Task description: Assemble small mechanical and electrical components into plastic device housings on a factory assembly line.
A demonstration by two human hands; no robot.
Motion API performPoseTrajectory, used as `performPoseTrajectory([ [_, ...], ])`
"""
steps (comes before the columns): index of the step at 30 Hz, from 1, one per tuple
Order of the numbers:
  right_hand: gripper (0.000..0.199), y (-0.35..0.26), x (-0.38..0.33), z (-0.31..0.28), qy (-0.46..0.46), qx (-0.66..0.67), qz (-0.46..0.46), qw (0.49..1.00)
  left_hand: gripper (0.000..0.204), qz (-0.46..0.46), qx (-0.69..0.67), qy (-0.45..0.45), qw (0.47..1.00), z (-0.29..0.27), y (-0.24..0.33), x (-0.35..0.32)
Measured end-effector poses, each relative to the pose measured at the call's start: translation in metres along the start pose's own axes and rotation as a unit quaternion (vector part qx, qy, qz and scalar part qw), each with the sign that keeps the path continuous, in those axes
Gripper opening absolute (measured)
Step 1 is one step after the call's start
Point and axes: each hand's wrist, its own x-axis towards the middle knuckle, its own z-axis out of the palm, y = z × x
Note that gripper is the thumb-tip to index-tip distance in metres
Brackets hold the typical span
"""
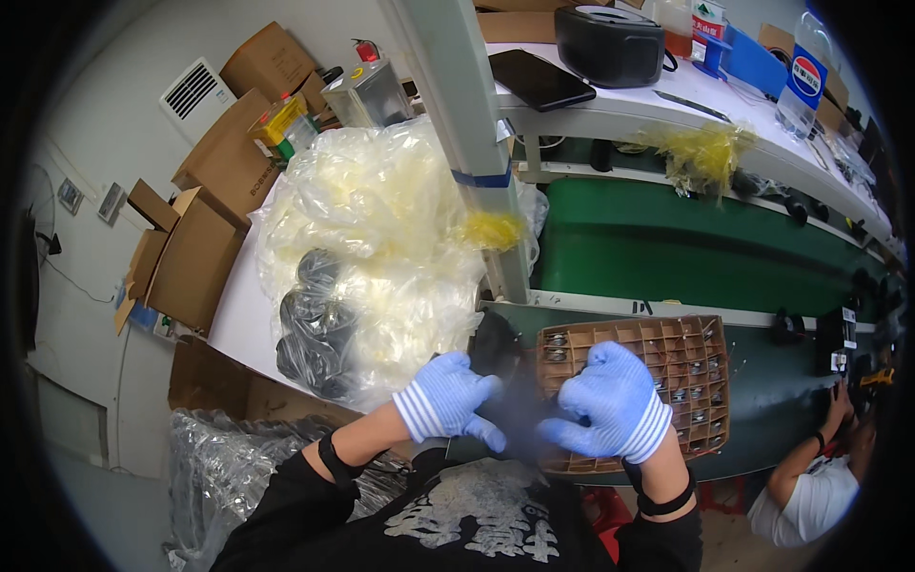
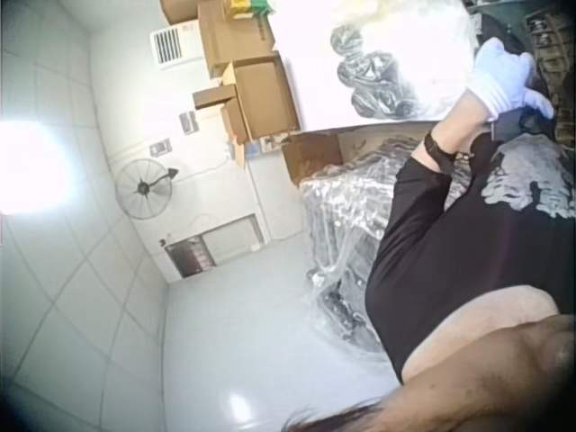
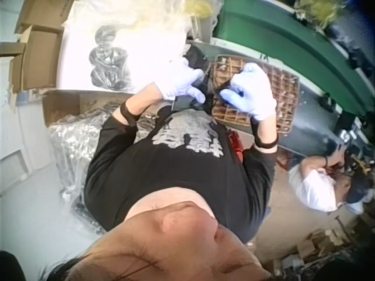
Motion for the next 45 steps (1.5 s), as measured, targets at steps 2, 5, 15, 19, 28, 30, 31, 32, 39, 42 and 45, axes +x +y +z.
performPoseTrajectory([
  [2, 0.035, -0.006, 0.004, 0.003, -0.135, -0.034, 0.017, 0.99, 0.069, 0.027, 0.015, -0.047, 0.998, -0.004, 0.005, 0.008],
  [5, 0.036, -0.005, 0.003, 0.007, -0.153, -0.067, 0.031, 0.986, 0.061, 0.106, 0.02, -0.065, 0.992, 0.0, 0.013, 0.019],
  [15, 0.038, 0.037, -0.016, -0.001, 0.224, -0.343, 0.292, 0.864, 0.022, 0.136, 0.049, 0.086, 0.986, -0.004, 0.001, 0.04],
  [19, 0.036, 0.066, -0.064, -0.022, 0.256, -0.316, 0.364, 0.838, 0.026, -0.08, -0.061, 0.047, 0.994, -0.008, -0.056, 0.053],
  [28, 0.033, 0.054, -0.087, -0.006, 0.229, -0.238, 0.344, 0.879, 0.061, -0.352, -0.007, 0.013, 0.936, 0.004, -0.159, 0.098],
  [30, 0.033, 0.054, -0.094, -0.008, 0.226, -0.234, 0.343, 0.881, 0.069, -0.43, -0.036, -0.049, 0.901, 0.001, -0.165, 0.094],
  [31, 0.033, 0.053, -0.097, -0.01, 0.234, -0.222, 0.349, 0.88, 0.07, -0.455, -0.034, -0.023, 0.889, 0.017, -0.177, 0.08],
  [32, 0.033, 0.055, -0.1, -0.013, 0.244, -0.212, 0.357, 0.876, 0.072, -0.477, -0.033, 0.003, 0.879, 0.029, -0.183, 0.072],
  [39, 0.033, 0.064, -0.14, -0.02, 0.306, -0.028, 0.473, 0.826, 0.076, -0.254, -0.211, -0.246, 0.911, 0.051, -0.105, 0.08],
  [42, 0.036, 0.06, -0.15, -0.017, 0.18, -0.063, 0.516, 0.835, 0.07, -0.068, -0.279, -0.264, 0.921, 0.098, -0.099, 0.114],
  [45, 0.039, 0.044, -0.157, -0.013, 0.074, -0.09, 0.537, 0.836, 0.056, -0.046, -0.238, -0.251, 0.937, 0.077, -0.043, 0.193],
])
